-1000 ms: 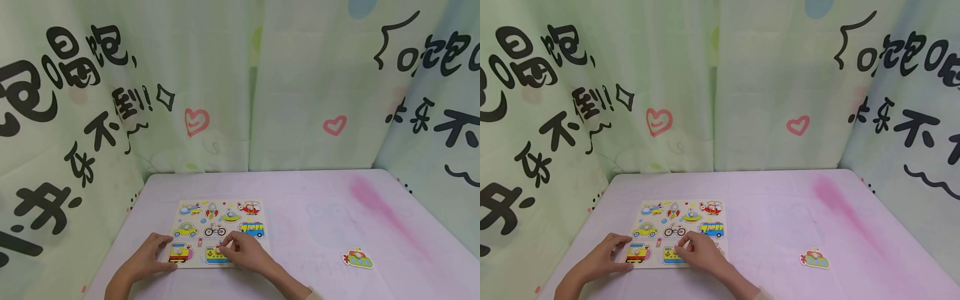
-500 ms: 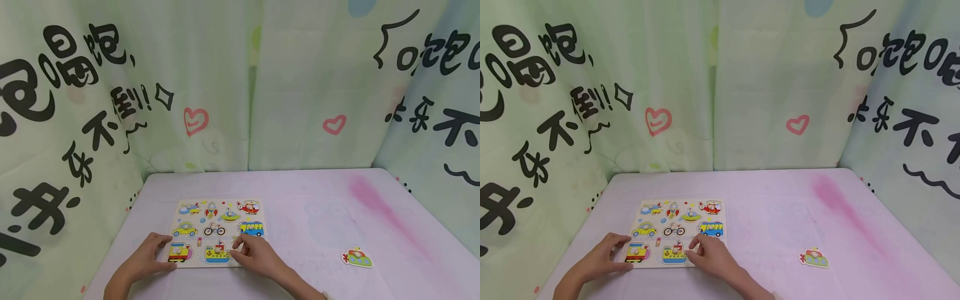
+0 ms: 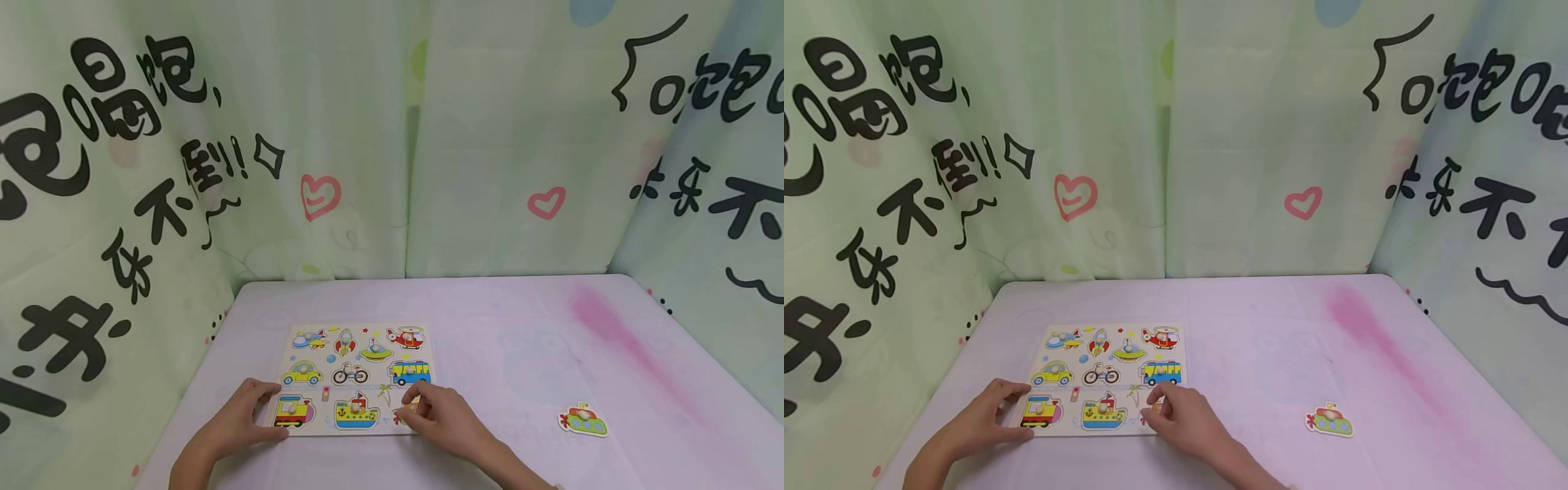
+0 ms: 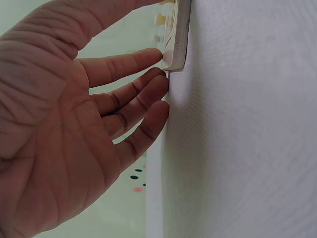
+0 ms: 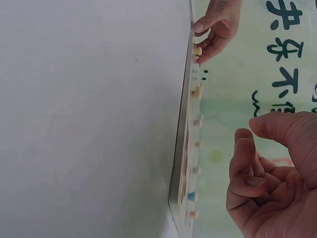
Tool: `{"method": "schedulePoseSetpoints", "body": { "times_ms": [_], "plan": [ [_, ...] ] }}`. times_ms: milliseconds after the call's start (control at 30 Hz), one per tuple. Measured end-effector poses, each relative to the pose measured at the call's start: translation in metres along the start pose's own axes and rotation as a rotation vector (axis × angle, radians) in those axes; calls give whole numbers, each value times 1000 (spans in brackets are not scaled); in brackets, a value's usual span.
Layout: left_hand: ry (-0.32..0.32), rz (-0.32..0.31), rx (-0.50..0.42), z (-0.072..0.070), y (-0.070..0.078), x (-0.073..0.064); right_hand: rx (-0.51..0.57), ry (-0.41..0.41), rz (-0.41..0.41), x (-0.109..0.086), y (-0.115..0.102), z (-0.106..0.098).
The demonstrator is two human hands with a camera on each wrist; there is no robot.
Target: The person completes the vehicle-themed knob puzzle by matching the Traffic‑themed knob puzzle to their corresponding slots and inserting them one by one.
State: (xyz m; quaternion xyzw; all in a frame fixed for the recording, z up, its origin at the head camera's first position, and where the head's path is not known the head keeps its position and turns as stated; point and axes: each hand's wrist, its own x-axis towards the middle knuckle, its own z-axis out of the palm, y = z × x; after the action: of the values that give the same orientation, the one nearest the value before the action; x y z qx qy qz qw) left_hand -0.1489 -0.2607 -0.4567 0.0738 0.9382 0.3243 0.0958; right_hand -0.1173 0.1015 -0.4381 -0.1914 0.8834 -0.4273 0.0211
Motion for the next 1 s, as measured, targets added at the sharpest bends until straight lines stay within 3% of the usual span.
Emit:
{"method": "schedulePoseSetpoints", "body": {
  "times_ms": [267,1000],
  "plan": [
    [-5,-4,4,-2,1,0,-21,25,33,-10,5,-13],
    [-8,8,-8,-1,0,-1,-136,-25,76,-31,30,-35]
  ]
}}
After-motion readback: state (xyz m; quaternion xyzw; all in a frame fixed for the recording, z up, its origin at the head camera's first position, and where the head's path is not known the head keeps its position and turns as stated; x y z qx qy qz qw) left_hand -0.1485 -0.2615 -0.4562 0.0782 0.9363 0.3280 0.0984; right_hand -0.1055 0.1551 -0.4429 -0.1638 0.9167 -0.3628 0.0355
